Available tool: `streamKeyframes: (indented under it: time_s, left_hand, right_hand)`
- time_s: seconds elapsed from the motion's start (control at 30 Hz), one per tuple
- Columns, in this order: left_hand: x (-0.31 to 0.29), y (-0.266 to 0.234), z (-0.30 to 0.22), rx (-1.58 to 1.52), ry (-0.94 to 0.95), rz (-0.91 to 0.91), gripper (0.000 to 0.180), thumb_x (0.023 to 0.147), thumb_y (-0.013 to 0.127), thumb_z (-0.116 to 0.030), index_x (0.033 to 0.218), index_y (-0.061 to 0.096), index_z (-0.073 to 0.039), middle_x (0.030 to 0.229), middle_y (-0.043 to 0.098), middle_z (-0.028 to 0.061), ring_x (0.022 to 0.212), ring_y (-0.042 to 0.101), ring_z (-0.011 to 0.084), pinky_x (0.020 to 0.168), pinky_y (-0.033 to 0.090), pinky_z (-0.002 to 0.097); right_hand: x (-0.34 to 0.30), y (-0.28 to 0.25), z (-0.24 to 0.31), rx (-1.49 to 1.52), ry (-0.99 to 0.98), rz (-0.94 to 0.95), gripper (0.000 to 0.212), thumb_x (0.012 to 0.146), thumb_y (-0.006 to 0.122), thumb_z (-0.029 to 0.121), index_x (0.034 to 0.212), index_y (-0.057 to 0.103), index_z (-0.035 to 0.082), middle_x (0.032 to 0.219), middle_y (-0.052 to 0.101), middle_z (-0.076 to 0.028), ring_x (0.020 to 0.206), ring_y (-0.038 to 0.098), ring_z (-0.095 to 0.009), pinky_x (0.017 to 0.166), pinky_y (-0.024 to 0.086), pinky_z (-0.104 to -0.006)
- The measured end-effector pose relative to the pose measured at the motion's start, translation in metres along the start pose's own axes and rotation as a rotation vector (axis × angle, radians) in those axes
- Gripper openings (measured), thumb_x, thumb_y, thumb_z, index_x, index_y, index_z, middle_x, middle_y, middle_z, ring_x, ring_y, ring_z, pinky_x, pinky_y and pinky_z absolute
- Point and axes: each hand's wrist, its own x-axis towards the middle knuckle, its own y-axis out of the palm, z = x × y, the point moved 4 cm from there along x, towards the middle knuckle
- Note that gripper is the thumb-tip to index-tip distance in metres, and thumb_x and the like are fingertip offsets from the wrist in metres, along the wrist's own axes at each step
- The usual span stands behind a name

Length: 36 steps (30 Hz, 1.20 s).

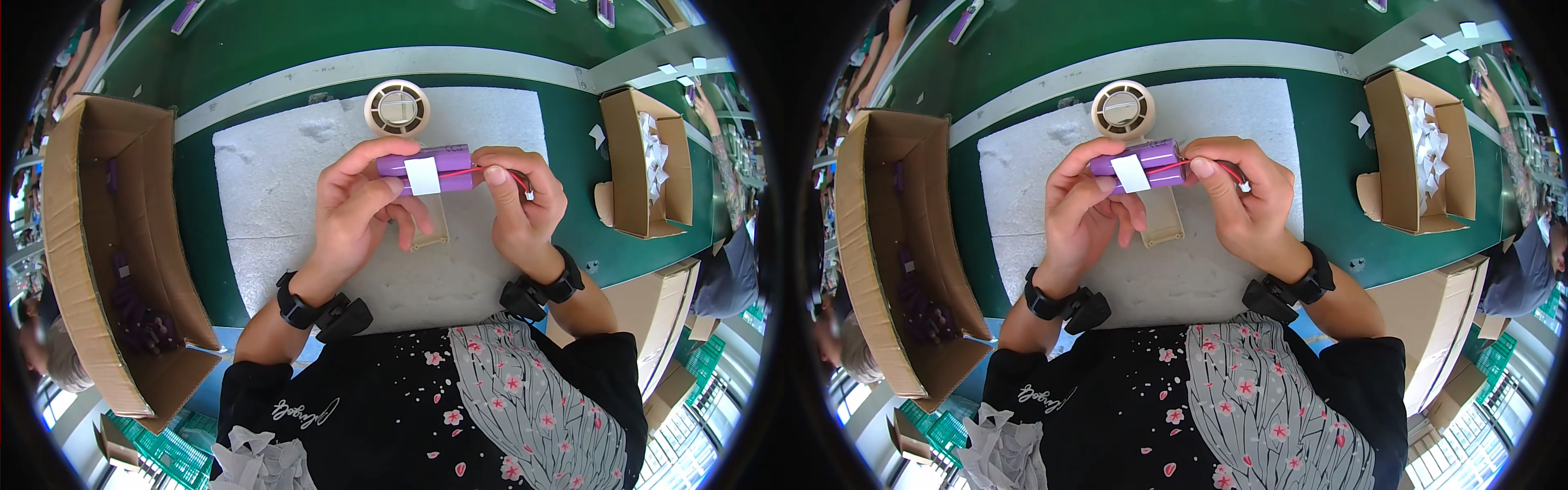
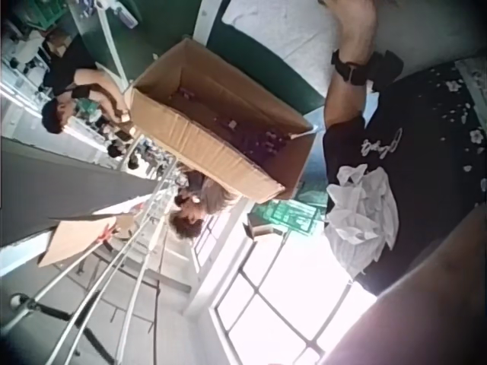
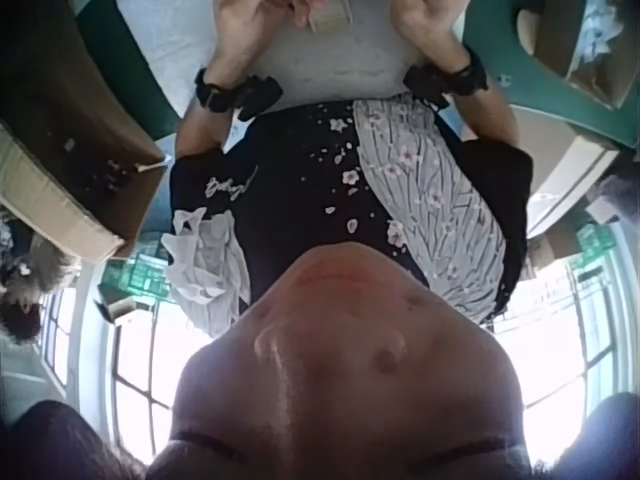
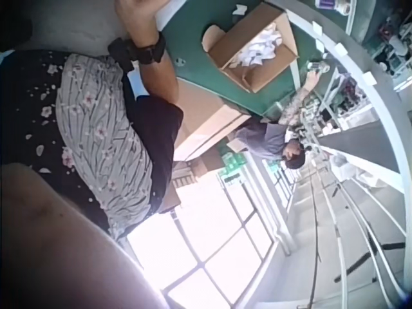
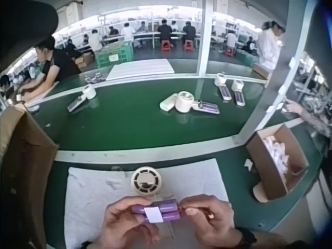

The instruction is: The person assembles portable fans by connecting battery wires to circuit boards, applying tape to battery packs, inserting the components into fan housings, and placing the assembled fans onto the table.

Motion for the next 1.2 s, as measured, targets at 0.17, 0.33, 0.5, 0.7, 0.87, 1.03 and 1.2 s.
streamKeyframes:
  time_s: [0.17,0.33,0.5,0.7,0.87,1.03,1.2]
  left_hand:
    - [0.0,0.008,0.0,0.027,0.025,-0.01,0.034,0.093,0.047,0.001,0.126,0.052,0.003,0.107,0.064,0.0194,0.072,0.07,0.0271,0.049,0.055,0.0295]
    - [-0.003,0.015,0.0,0.087,0.004,0.01,0.034,0.093,0.053,0.0,0.127,0.052,0.001,0.104,0.065,0.0175,0.073,0.07,0.0259,0.052,0.055,0.0287]
    - [-0.003,0.009,-0.013,0.464,0.182,-0.018,0.038,0.088,0.065,-0.005,0.124,0.055,-0.002,0.1,0.066,0.0114,0.07,0.068,0.0185,0.054,0.053,0.0254]
    - [0.006,-0.007,-0.041,1.371,0.271,0.053,0.042,0.073,0.078,-0.008,0.11,0.057,-0.007,0.091,0.063,0.0073,0.076,0.062,0.021,0.066,0.05,0.0302]
    - [0.009,0.001,-0.014,1.32,0.085,0.108,0.042,0.07,0.078,-0.007,0.105,0.055,-0.008,0.089,0.06,0.009,0.082,0.06,0.0274,0.073,0.049,0.0351]
    - [0.016,-0.003,-0.004,1.146,0.096,0.1,0.039,0.073,0.077,-0.007,0.105,0.056,-0.008,0.089,0.061,0.0086,0.08,0.059,0.0259,0.073,0.049,0.0341]
    - [0.017,-0.01,-0.003,1.127,0.137,0.092,0.03,0.077,0.074,-0.006,0.101,0.058,-0.006,0.086,0.064,0.0096,0.076,0.062,0.0248,0.07,0.05,0.0338]
  right_hand:
    - [-0.001,0.002,-0.01,0.279,0.132,-0.111,0.017,0.097,0.057,0.012,0.101,0.061,-0.004,0.097,0.069,-0.013,0.082,0.067,-0.018,0.072,0.056,-0.031]
    - [0.005,-0.002,-0.02,0.433,0.369,-0.042,0.026,0.101,0.051,0.022,0.103,0.058,-0.003,0.101,0.067,-0.014,0.093,0.065,-0.019,0.082,0.051,-0.0315]
    - [0.011,-0.005,-0.031,0.769,0.555,-0.006,0.03,0.102,0.047,0.03,0.101,0.058,0.002,0.102,0.064,-0.011,0.092,0.063,-0.019,0.087,0.048,-0.0332]
    - [0.03,-0.026,-0.025,0.665,0.562,-0.106,0.032,0.103,0.043,0.029,0.091,0.06,0.006,0.09,0.059,-0.004,0.072,0.055,-0.014,0.073,0.046,-0.0309]
    - [0.019,-0.024,-0.022,0.038,0.49,0.165,0.015,0.096,0.055,0.017,0.091,0.063,0.006,0.086,0.055,-0.001,0.061,0.047,-0.012,0.06,0.042,-0.0277]
    - [0.019,0.012,-0.006,-0.476,0.068,0.442,0.022,0.078,0.072,0.001,0.098,0.067,0.007,0.086,0.058,-0.003,0.059,0.053,-0.012,0.052,0.043,-0.0246]
    - [0.012,0.021,-0.013,-0.563,-0.104,0.372,0.026,0.071,0.076,-0.002,0.094,0.07,0.007,0.086,0.061,-0.005,0.061,0.058,-0.013,0.05,0.046,-0.0243]
